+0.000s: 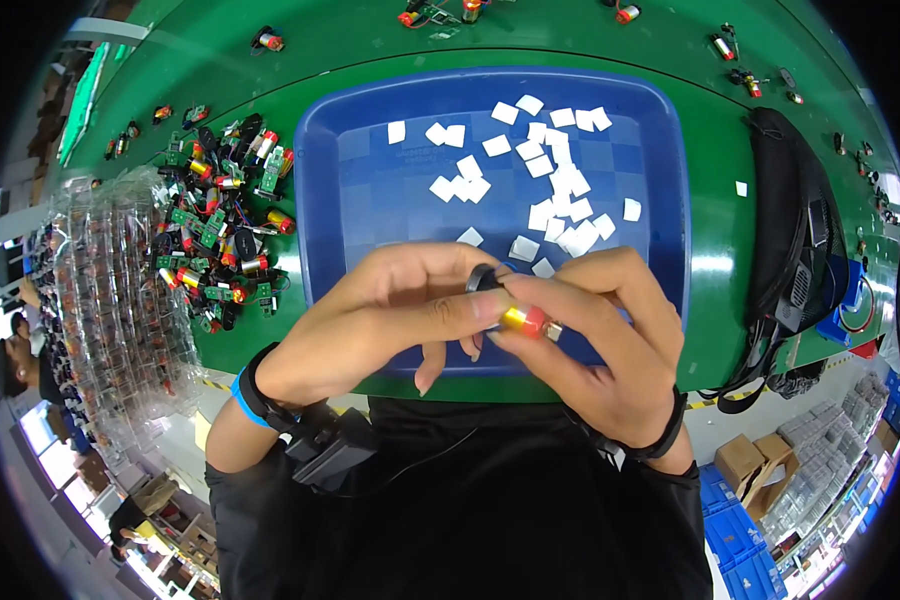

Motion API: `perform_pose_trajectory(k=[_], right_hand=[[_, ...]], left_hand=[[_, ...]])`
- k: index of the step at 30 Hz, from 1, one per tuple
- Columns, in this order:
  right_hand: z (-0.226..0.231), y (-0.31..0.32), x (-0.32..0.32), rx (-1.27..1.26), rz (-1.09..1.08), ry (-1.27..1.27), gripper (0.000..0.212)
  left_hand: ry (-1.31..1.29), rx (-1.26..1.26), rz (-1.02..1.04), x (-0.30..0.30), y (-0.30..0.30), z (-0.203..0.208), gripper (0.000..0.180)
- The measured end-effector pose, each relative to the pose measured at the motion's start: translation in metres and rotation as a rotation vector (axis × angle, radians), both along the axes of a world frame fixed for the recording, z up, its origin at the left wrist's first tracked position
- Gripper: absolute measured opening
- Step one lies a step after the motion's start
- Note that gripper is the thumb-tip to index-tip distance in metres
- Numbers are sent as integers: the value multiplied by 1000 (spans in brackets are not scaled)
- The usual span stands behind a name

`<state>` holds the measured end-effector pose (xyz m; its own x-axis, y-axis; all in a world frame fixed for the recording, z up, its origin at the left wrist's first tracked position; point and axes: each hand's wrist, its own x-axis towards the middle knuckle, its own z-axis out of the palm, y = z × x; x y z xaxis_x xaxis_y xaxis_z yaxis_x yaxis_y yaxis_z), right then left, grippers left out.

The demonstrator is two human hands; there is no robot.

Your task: The person assembles electronic components by picking up a motor and a circuit board, joining them together, and securing them with a rubber band. They then place the assembled unit onto the green work surface and repeat the process.

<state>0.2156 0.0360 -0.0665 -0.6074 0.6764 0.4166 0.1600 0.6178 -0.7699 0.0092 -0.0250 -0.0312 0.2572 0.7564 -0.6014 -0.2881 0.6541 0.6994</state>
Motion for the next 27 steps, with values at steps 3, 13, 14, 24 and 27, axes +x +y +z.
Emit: perform_pose_trajectory(k=[3,13,14,24,27], right_hand=[[6,4,6,-21,27,12,44],[11,4,10,-73,59,-73,44],[11,4,10,-72,60,-74,44],[19,5,9,-284,188,-100,39],[15,6,10,-283,206,-116,42]], left_hand=[[-137,-47,-14,2,2,-4,34],[-105,-59,1,4,0,-9,30],[-100,-73,6,4,0,-8,28],[17,-14,-77,3,-1,-7,31],[69,23,-88,2,-1,-8,29]])
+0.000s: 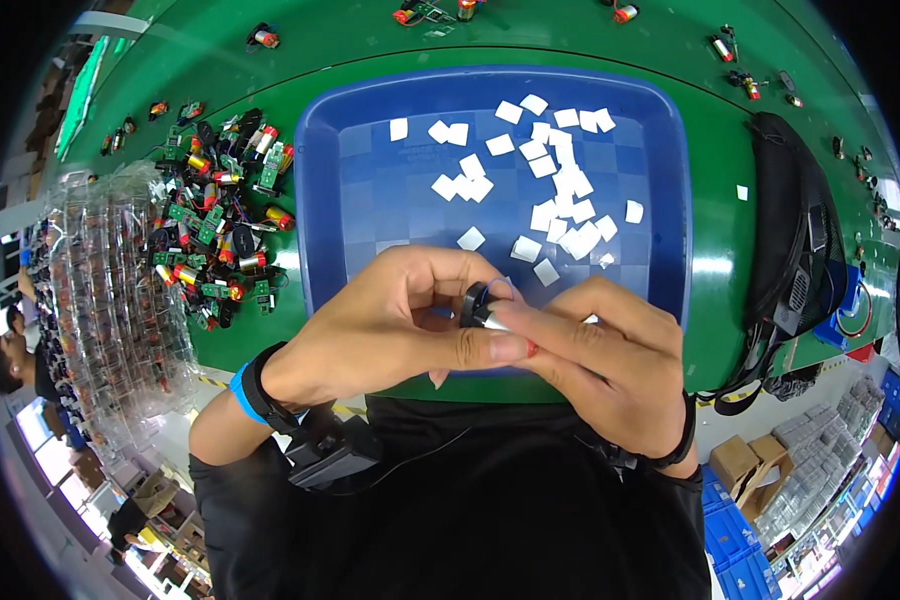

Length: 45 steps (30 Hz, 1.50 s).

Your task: The person assembles electronic components by picking up a motor and a circuit board, joining them together, and securing them with a rubber band. They then place the assembled unit onto the green work surface and repeat the process.

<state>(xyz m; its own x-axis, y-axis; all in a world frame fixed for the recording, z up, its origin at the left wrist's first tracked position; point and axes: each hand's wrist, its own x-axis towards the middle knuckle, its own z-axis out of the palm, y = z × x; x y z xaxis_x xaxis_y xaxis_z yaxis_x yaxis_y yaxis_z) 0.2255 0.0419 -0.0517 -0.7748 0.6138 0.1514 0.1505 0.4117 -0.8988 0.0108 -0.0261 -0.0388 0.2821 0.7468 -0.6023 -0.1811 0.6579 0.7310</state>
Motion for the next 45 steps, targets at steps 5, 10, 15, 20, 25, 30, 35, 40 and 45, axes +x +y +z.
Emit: perform_pose_trajectory(k=[5,10,15,20,25,30,35,40,45], right_hand=[[1,-2,-8,-136,-129,9,59],[8,0,5,-38,-78,-118,70],[2,-7,6,59,-43,-106,62],[4,-5,5,108,-61,-139,57],[1,3,-3,156,-1,-98,52],[3,11,-23,-217,-291,64,30],[4,27,-24,-931,-161,69,18],[-4,25,-21,-1037,-37,44,22],[-4,21,-26,-730,-137,-39,17]], left_hand=[[295,183,-10,-28,32,12,32],[1000,342,-25,-125,132,-13,41],[1613,701,-110,-211,176,-95,36],[1768,1296,-113,-179,198,-88,25],[1514,868,-228,-139,176,-56,15],[895,922,36,-58,89,0,12],[1032,1187,17,-15,11,9,18],[1072,1289,-15,-8,-7,-1,21],[807,1095,228,-6,-9,-3,28]])
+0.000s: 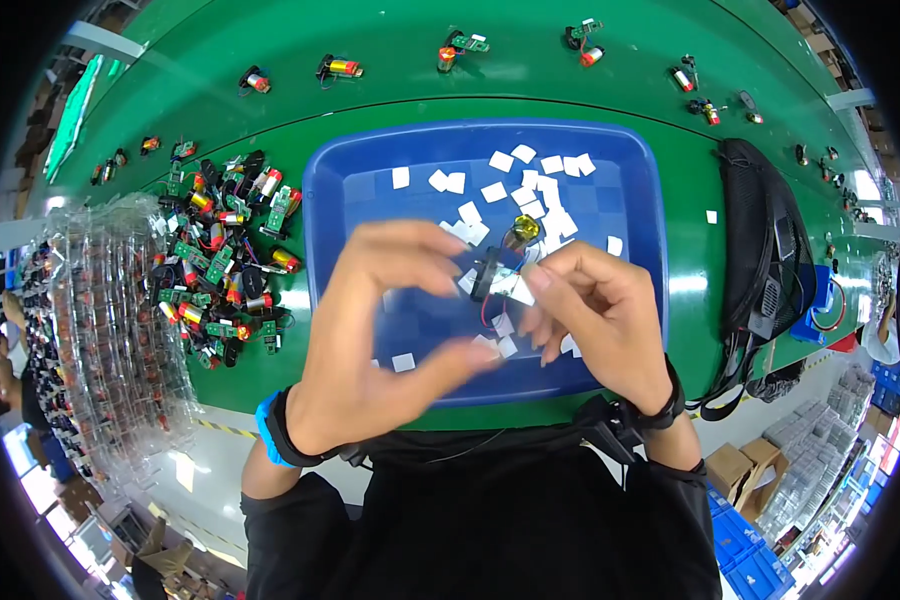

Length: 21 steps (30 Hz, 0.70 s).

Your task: The person assembles electronic components by picking up a motor and a circuit board, joining them together, and securing them with a rubber band. They then place the assembled unit onto the green work surface and repeat the process.

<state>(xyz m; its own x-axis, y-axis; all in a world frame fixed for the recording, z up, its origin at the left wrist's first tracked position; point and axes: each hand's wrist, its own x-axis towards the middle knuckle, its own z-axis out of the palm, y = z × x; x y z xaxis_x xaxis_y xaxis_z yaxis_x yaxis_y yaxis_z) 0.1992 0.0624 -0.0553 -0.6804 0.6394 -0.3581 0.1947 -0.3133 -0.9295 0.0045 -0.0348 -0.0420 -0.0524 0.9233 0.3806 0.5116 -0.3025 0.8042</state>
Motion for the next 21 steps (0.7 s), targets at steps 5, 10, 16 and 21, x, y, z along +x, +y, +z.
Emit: perform_pose_trajectory(k=[5,10,16,21], right_hand=[[-7,-6,-4,367,36,-49,9],[-9,-7,-3,435,-35,-98,13],[-11,-8,-11,993,-14,-51,14],[6,-2,3,1063,91,-9,12]], left_hand=[[-254,-565,38,0,3,7,30],[-275,-628,-2,3,1,-2,23],[-9,-447,121,15,-2,-15,16],[38,-454,188,16,-2,-8,12]])
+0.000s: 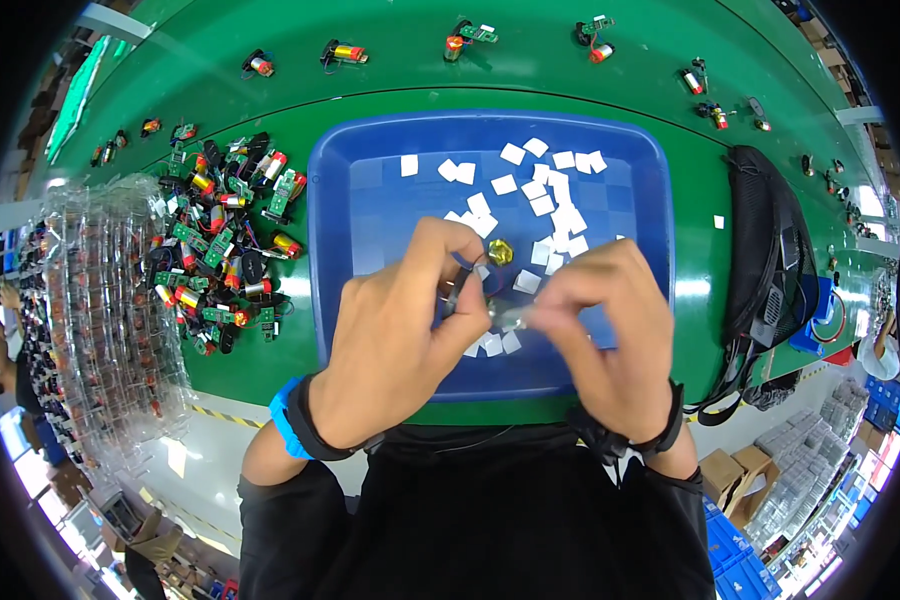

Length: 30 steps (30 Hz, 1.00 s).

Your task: The person assembles electronic components by picking up a motor and a circuit board, joining them together, and securing them with a rubber band. They then place the assembled unit onto the green work surface and repeat the process.

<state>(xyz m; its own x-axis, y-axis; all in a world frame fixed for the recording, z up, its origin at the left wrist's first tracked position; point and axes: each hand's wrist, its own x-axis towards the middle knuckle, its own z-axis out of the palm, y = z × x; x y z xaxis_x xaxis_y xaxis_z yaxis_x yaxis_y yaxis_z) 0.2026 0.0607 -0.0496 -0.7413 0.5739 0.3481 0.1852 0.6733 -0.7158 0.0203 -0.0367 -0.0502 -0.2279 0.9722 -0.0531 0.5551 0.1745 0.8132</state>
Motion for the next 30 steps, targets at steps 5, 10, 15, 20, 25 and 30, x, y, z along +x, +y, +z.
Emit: perform_pose_trajectory(k=[5,10,15,20,25,30], right_hand=[[-4,7,3,-568,-286,-107,20],[-6,5,2,-462,-81,-9,36],[9,9,15,-743,96,-10,34],[15,23,20,-345,222,-94,26],[20,15,14,-243,224,-162,26],[15,7,13,-340,246,-121,22]], left_hand=[[-327,-30,-4,-7,-3,-1,9],[-594,-118,-37,-8,-6,5,10],[-653,-223,-190,-14,-7,16,21],[-401,-192,-305,-17,-3,16,29],[-131,-131,-287,-11,-2,16,33],[-91,-17,-213,-10,-6,8,38]])
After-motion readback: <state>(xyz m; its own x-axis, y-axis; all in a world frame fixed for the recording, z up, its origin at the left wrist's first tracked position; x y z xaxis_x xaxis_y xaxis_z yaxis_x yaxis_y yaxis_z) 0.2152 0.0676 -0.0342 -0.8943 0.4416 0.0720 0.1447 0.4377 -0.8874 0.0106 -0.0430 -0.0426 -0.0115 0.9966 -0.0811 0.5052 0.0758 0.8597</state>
